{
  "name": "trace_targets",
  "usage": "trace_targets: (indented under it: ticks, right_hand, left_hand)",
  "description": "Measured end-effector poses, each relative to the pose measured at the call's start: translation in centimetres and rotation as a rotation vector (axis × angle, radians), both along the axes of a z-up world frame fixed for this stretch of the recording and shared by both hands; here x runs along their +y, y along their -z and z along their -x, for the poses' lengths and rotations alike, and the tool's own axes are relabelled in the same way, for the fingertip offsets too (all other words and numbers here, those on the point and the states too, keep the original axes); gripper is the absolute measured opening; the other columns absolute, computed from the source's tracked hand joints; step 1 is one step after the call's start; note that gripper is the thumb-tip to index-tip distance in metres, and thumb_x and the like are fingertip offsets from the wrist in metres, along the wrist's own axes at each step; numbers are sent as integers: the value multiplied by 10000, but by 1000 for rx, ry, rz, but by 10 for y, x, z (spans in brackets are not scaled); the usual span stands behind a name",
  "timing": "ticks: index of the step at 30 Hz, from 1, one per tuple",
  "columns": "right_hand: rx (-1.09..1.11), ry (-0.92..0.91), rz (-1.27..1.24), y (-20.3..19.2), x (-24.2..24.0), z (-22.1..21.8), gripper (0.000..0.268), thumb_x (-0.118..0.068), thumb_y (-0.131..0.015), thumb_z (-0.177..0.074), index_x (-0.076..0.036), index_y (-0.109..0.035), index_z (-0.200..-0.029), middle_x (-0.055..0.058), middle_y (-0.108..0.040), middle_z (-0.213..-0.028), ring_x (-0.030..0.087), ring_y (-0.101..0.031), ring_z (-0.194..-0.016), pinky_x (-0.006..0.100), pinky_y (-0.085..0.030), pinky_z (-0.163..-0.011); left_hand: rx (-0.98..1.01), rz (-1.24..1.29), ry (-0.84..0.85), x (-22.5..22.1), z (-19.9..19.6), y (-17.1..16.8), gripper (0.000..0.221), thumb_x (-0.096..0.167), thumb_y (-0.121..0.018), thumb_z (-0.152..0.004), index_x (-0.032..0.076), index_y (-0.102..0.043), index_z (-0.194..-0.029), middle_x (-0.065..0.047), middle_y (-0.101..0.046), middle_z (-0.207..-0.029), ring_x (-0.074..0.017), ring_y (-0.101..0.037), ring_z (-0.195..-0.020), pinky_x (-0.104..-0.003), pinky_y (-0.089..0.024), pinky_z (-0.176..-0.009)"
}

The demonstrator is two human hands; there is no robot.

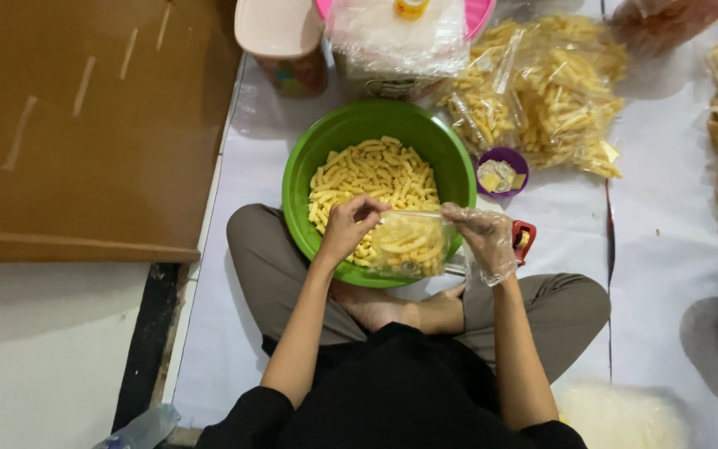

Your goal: Manually scooping snacks from a large bowl and filling small plastic bags while sitting on the floor.

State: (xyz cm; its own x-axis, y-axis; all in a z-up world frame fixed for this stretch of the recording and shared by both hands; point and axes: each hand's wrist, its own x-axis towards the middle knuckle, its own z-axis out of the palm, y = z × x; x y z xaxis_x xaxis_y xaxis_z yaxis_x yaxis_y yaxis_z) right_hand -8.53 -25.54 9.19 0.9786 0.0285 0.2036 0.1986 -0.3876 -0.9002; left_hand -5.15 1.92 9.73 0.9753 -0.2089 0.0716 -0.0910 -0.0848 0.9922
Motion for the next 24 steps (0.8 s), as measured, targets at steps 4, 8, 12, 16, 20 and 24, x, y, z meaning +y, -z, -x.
trace_targets:
  ticks: [4,8,12,16,20,24]
  right_hand:
    - [-36,-18,7,5,0,1,206,23,-771,-840,-104,-826,-992,124,-786,-1015,317,-716,-1080,393,-552,-934]
    - [-74,5,-9,-8,7,4,185,30,-770,-858,-95,-826,-981,138,-783,-1006,327,-723,-1060,393,-550,-936]
    - [-84,19,1,10,6,2,172,36,-766,-858,-92,-824,-958,131,-784,-1009,311,-714,-1081,383,-550,-934]
    - [-120,43,-42,8,12,3,122,32,-774,-864,-58,-812,-937,158,-781,-990,338,-722,-1057,396,-560,-916]
    - [-103,77,-108,3,15,5,121,56,-746,-883,-24,-804,-954,199,-768,-989,363,-720,-1041,424,-577,-870]
    - [-91,93,-128,9,16,5,123,68,-726,-899,-16,-798,-952,205,-766,-987,351,-728,-1013,418,-582,-838]
  left_hand:
    - [31,41,30,1,0,5,162,-7,-637,-902,61,-763,-979,-88,-716,-705,-118,-662,-633,-269,-586,-651]
    - [41,91,45,2,-1,14,170,-6,-603,-916,67,-750,-959,-64,-693,-686,-102,-639,-607,-259,-576,-630]
    - [2,82,43,1,0,16,190,-26,-600,-918,82,-754,-943,-61,-688,-682,-106,-645,-604,-252,-576,-617]
    - [-178,-22,6,-1,1,29,176,-20,-647,-922,109,-761,-958,-74,-698,-742,-183,-712,-680,-293,-602,-676]
    - [-377,-120,-41,-8,6,39,211,-63,-632,-949,97,-735,-1042,-90,-727,-917,-250,-741,-811,-347,-610,-723]
    - [-458,-222,-46,-12,13,31,211,-74,-619,-965,69,-714,-1088,-90,-729,-1010,-283,-743,-924,-364,-617,-782]
